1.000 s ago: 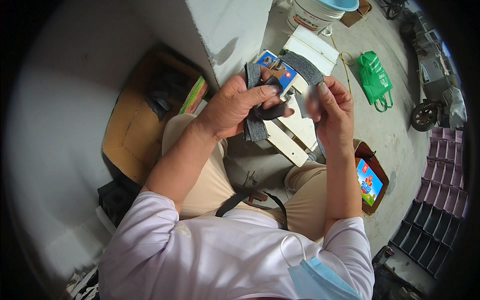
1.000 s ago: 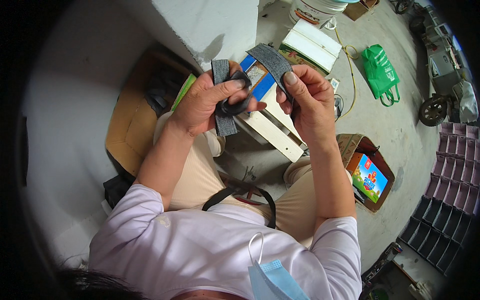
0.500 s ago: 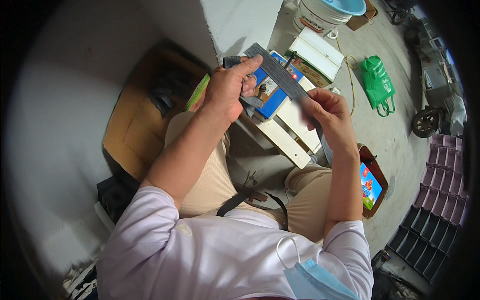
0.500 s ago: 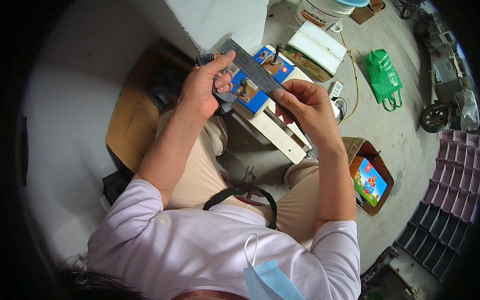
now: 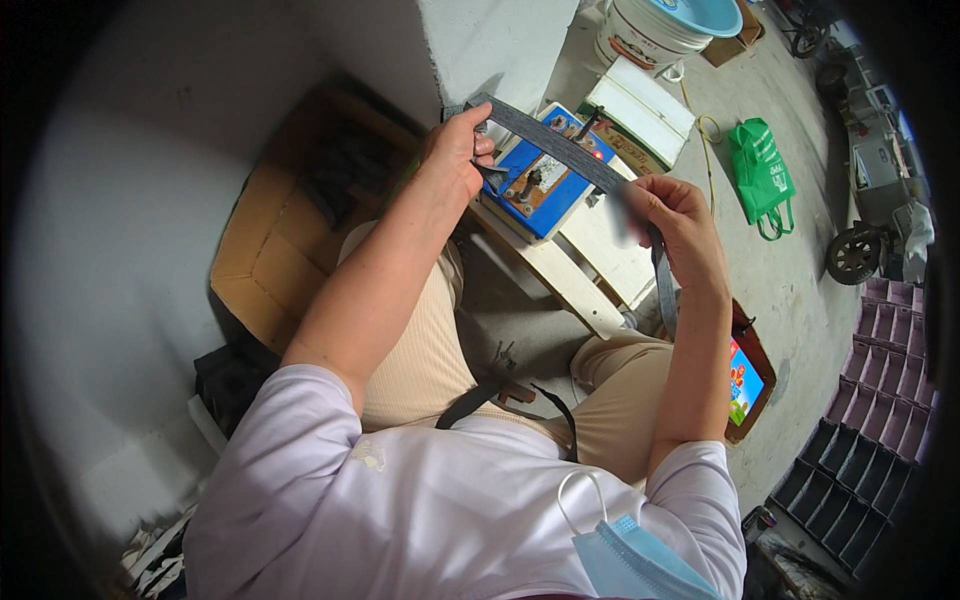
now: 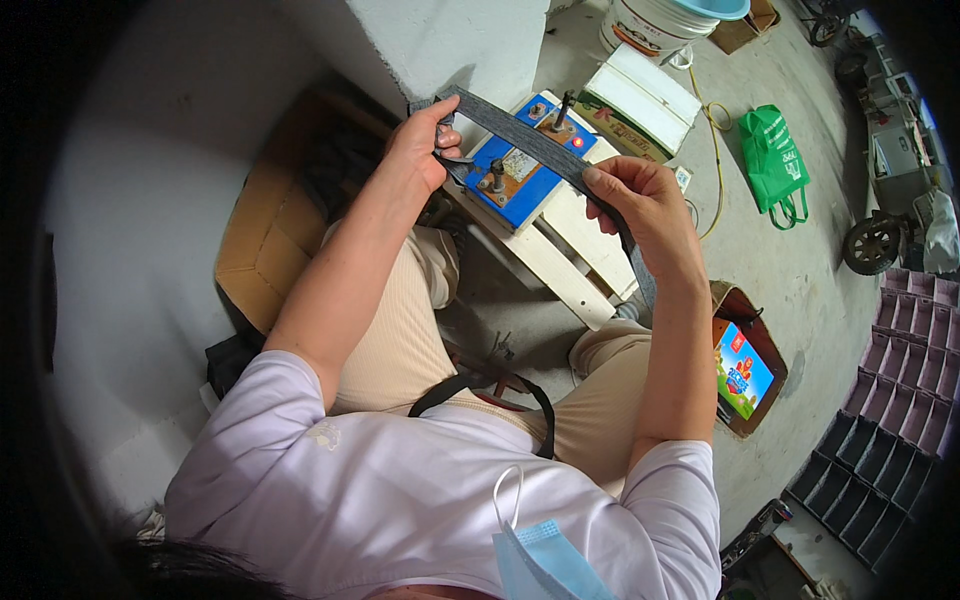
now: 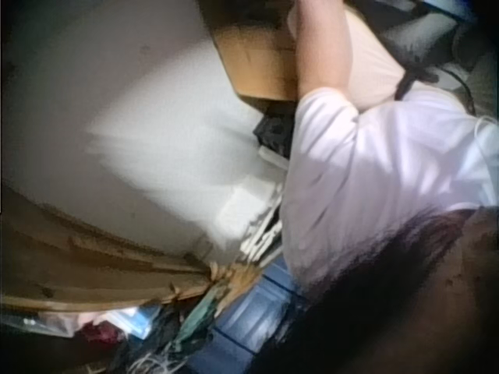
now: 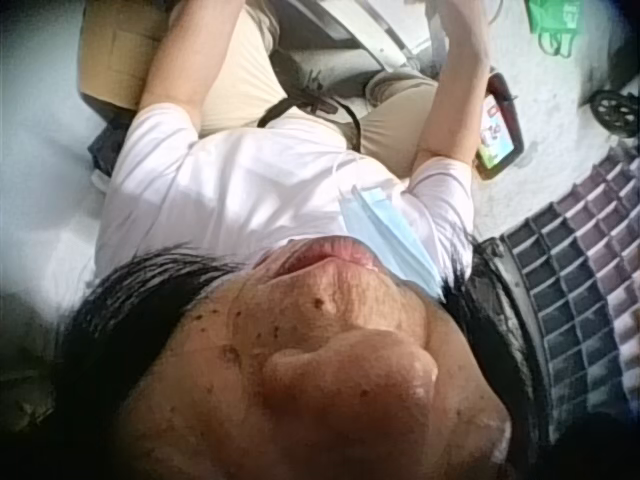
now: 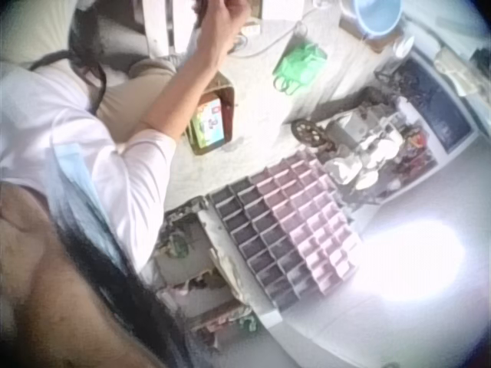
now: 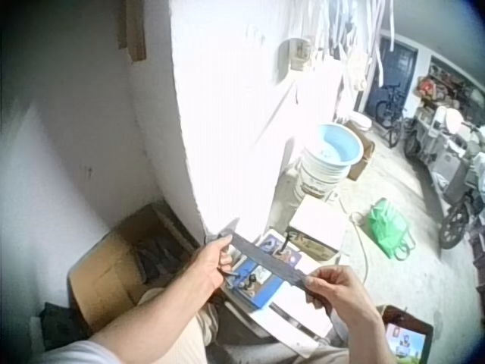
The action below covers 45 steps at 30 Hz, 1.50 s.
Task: The person is measuring grey fabric strips with a caliper and attaching them to a black wire frame.
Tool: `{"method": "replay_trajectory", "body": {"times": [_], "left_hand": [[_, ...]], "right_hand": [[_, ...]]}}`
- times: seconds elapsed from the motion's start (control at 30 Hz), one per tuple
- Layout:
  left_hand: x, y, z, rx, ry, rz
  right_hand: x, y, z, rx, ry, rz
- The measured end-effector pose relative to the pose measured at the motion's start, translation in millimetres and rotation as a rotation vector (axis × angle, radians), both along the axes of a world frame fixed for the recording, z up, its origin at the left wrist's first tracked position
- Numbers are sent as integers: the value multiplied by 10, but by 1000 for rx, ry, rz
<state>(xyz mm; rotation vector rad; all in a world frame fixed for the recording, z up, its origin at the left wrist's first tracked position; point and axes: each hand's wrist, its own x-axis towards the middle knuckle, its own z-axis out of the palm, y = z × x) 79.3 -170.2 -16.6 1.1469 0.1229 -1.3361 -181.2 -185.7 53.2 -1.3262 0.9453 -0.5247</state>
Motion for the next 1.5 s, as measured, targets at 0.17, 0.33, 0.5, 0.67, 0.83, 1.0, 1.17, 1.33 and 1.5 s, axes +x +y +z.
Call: {"method": "replay_trajectory", "body": {"times": [0.17,0.33,0.5,0.67,0.83,1.0,1.17,1.33,1.5], "left_hand": [[9,-4,-20,-10,4,8],[0,-10,-30,2,-5,7],[21,-12,-56,36,5,35],[-2,-38,-53,72,-49,41],[-10,41,-23,16,-130,50],[99,353,436,-437,-265,-152],[-49,591,759,-564,-254,-480],[-376,670,775,-456,-118,-827],[-537,672,707,-389,-28,-597]], "right_hand": [[10,-3,-16,33,-31,-9],[0,-3,-21,24,6,-12],[-12,-32,-127,60,75,-4],[-61,-81,-460,128,136,18],[-136,-77,-369,86,106,-16],[-132,7,-117,1,-195,-110],[-27,103,-25,-46,-399,-174],[92,235,64,-24,-572,-127],[150,291,53,-76,-351,-81]]}}
